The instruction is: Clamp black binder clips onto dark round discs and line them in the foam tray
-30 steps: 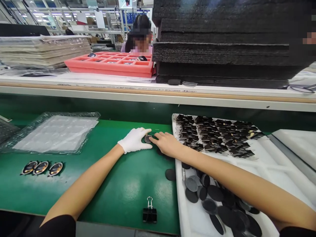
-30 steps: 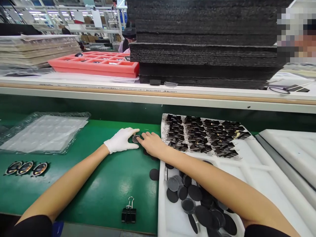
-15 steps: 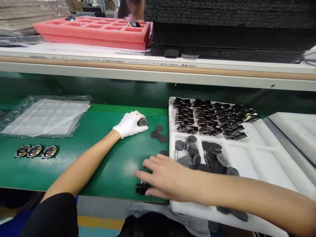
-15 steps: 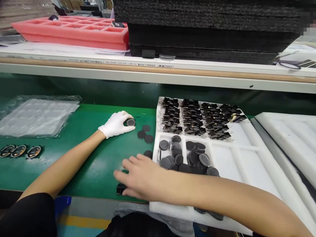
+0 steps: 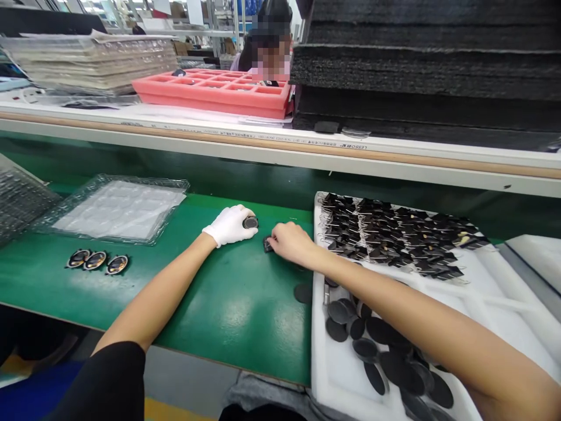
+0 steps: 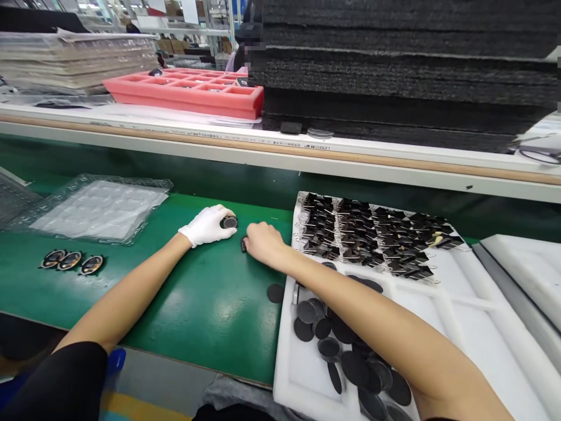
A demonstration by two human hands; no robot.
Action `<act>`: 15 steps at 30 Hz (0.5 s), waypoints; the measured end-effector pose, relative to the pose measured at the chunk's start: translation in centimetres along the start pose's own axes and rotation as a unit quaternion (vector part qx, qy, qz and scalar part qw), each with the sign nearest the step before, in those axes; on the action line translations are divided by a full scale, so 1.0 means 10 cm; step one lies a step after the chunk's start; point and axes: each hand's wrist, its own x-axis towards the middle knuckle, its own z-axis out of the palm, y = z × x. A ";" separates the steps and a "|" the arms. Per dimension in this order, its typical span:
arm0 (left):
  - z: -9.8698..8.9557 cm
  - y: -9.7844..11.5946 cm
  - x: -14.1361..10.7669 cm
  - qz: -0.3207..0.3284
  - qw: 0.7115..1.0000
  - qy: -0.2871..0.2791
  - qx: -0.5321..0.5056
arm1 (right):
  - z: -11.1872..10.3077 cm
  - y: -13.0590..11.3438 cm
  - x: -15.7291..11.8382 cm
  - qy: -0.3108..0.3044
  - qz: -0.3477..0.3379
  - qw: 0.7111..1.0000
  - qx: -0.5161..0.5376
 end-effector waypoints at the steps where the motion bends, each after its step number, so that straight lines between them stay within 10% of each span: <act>1: 0.00 -0.04 -0.01 -0.002 1.000 0.003 -0.002 | -0.02 0.04 0.11 0.010 0.019 1.000 0.006; 15: 0.03 0.07 0.01 0.060 0.995 -0.019 -0.075 | 0.17 -0.05 0.82 0.175 0.203 0.952 0.145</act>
